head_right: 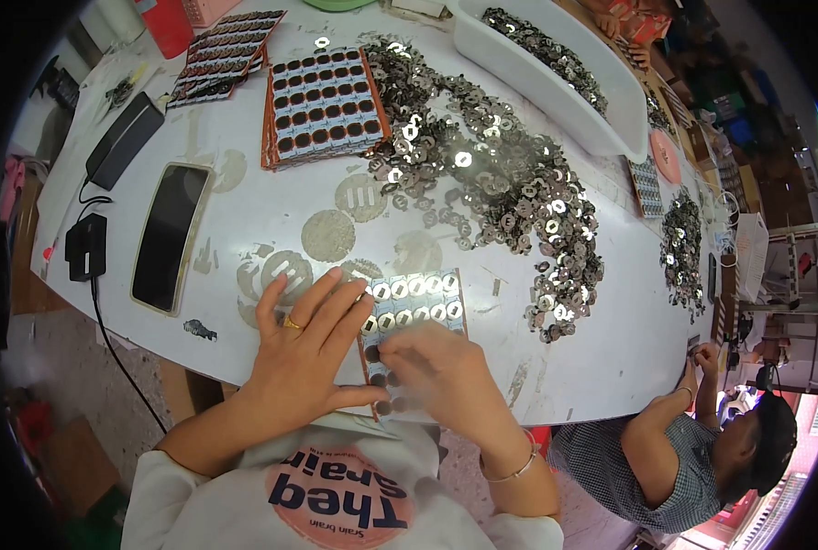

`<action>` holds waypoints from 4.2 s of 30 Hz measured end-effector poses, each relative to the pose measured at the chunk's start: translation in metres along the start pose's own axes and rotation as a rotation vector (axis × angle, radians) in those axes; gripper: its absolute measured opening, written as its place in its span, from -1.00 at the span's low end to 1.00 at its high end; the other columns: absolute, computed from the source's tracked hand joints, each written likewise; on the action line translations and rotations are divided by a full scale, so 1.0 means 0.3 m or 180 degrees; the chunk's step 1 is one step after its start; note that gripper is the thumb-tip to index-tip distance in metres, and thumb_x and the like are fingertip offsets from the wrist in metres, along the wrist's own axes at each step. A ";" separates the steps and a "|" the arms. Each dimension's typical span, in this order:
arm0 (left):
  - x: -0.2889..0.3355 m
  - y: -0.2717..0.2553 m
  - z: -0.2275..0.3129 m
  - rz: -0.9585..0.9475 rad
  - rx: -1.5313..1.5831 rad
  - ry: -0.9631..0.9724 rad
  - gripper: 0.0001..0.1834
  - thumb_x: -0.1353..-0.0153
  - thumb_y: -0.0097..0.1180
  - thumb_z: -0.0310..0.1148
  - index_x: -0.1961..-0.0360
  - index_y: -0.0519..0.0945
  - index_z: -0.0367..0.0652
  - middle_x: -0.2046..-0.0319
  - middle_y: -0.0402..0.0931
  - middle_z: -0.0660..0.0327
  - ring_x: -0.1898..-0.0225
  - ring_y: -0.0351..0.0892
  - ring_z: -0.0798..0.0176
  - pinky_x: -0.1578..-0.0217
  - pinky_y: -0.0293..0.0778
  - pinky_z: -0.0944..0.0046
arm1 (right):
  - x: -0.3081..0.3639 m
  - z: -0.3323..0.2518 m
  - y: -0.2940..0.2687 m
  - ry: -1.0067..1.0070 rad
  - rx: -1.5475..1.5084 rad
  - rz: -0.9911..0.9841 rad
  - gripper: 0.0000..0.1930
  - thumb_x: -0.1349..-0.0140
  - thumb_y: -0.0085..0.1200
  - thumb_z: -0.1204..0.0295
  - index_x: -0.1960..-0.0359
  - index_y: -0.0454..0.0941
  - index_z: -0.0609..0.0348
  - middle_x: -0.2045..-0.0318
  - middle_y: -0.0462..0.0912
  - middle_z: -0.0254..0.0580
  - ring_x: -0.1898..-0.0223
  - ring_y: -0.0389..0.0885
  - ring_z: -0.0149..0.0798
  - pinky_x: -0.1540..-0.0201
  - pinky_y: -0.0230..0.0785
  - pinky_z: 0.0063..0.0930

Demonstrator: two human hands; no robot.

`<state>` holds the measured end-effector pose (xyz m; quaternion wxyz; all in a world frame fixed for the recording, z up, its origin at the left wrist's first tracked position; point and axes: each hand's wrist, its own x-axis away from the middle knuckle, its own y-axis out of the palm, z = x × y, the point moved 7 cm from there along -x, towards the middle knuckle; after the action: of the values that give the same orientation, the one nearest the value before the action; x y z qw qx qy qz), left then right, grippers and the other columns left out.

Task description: The person assembles small metal components by placing them into a plastic blister-style tray by hand.

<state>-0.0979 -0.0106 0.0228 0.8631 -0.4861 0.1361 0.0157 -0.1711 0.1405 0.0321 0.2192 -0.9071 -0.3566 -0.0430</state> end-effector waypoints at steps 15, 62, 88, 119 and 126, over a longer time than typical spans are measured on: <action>0.000 0.005 0.001 -0.0001 -0.0093 -0.0046 -0.05 0.00 0.41 0.29 -0.23 0.60 -0.25 -0.36 0.45 0.11 -0.56 0.17 0.07 -0.49 -0.24 -0.49 | 0.013 0.007 0.038 -0.0078 0.1051 0.0352 -0.81 -0.20 0.43 0.37 0.21 0.69 0.08 0.30 0.68 -0.21 0.30 0.75 -0.13 0.26 0.58 -0.29; 0.065 0.025 0.075 -0.0359 -0.0255 0.0487 -0.01 0.07 0.43 0.38 -0.20 0.61 -0.22 -0.45 0.37 -0.06 -0.52 0.27 -0.04 -0.43 0.11 -0.48 | 0.000 -0.009 -0.026 -0.0167 0.0897 0.0083 -0.84 -0.25 0.42 0.57 0.19 0.67 0.23 0.39 0.58 -0.31 0.41 0.60 -0.49 0.39 0.43 -0.55; -0.027 -0.052 0.043 0.0258 0.1059 -0.0011 -0.40 -0.25 0.44 -0.04 -0.23 0.62 -0.09 -0.16 0.65 0.21 -0.28 0.52 0.11 -0.45 0.10 -0.18 | -0.072 0.029 -0.189 0.0179 -0.1537 0.0042 -0.74 -0.40 0.22 0.60 -0.10 0.59 0.29 0.24 0.73 -0.30 0.29 0.69 -0.48 0.21 0.61 -0.58; 0.051 0.041 0.112 -0.0276 -0.0142 0.0654 -0.20 -0.09 0.41 0.29 -0.11 0.67 -0.19 -0.27 0.55 0.06 -0.43 0.42 -0.04 -0.42 0.30 -0.17 | 0.040 0.036 -0.082 0.0041 0.0768 0.0422 -0.82 -0.24 0.44 0.59 0.18 0.68 0.23 0.42 0.62 -0.33 0.45 0.55 -0.56 0.42 0.39 -0.59; 0.059 0.049 0.106 -0.0294 -0.0160 0.0619 -0.16 -0.11 0.40 0.31 -0.20 0.64 -0.15 -0.30 0.51 0.09 -0.44 0.38 -0.01 -0.44 0.26 -0.17 | 0.010 0.018 -0.099 -0.0139 0.0800 0.0025 -0.83 -0.26 0.41 0.56 0.16 0.70 0.20 0.42 0.63 -0.27 0.48 0.57 -0.47 0.42 0.41 -0.53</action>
<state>-0.0762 0.0221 0.0218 0.8332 -0.5126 0.1962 -0.0680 -0.1890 0.1639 0.0388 0.3235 -0.8747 -0.3602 0.0226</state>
